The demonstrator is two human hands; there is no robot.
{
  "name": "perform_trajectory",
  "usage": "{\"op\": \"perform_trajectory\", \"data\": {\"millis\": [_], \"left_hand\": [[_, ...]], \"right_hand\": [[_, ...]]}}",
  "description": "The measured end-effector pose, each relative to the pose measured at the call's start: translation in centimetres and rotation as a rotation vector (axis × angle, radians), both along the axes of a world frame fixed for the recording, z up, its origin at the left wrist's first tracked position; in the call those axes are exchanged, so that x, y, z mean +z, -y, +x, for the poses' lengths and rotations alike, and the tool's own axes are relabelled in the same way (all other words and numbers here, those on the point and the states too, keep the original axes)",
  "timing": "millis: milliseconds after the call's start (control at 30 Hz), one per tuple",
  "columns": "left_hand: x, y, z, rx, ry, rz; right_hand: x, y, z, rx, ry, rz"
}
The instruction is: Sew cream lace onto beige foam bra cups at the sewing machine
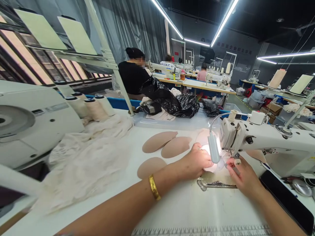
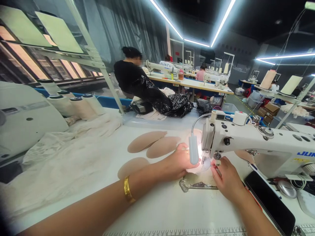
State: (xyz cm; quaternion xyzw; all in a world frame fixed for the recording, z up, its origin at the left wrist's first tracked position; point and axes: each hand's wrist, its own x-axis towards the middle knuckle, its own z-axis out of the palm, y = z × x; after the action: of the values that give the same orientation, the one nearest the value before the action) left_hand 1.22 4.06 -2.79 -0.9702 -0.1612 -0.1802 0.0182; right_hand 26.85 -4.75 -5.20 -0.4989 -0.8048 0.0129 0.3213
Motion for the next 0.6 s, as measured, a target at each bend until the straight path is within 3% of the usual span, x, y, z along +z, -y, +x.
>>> {"op": "perform_trajectory", "data": {"millis": [233, 333, 433, 600], "left_hand": [[0.8, 1.4, -0.2, -0.014, -0.005, 0.035], [0.9, 2.4, -0.2, -0.015, -0.006, 0.087], [0.6, 3.2, -0.1, -0.047, 0.015, 0.094], [-0.1, 3.7, 0.0, -0.057, 0.039, 0.068]], "right_hand": [[0.4, 0.3, -0.3, 0.064, 0.051, -0.099], [0.8, 0.6, -0.7, 0.154, 0.045, -0.15], [1.0, 0.9, -1.0, 0.252, 0.046, -0.193], [0.8, 1.1, -1.1, 0.252, 0.093, -0.228]]}}
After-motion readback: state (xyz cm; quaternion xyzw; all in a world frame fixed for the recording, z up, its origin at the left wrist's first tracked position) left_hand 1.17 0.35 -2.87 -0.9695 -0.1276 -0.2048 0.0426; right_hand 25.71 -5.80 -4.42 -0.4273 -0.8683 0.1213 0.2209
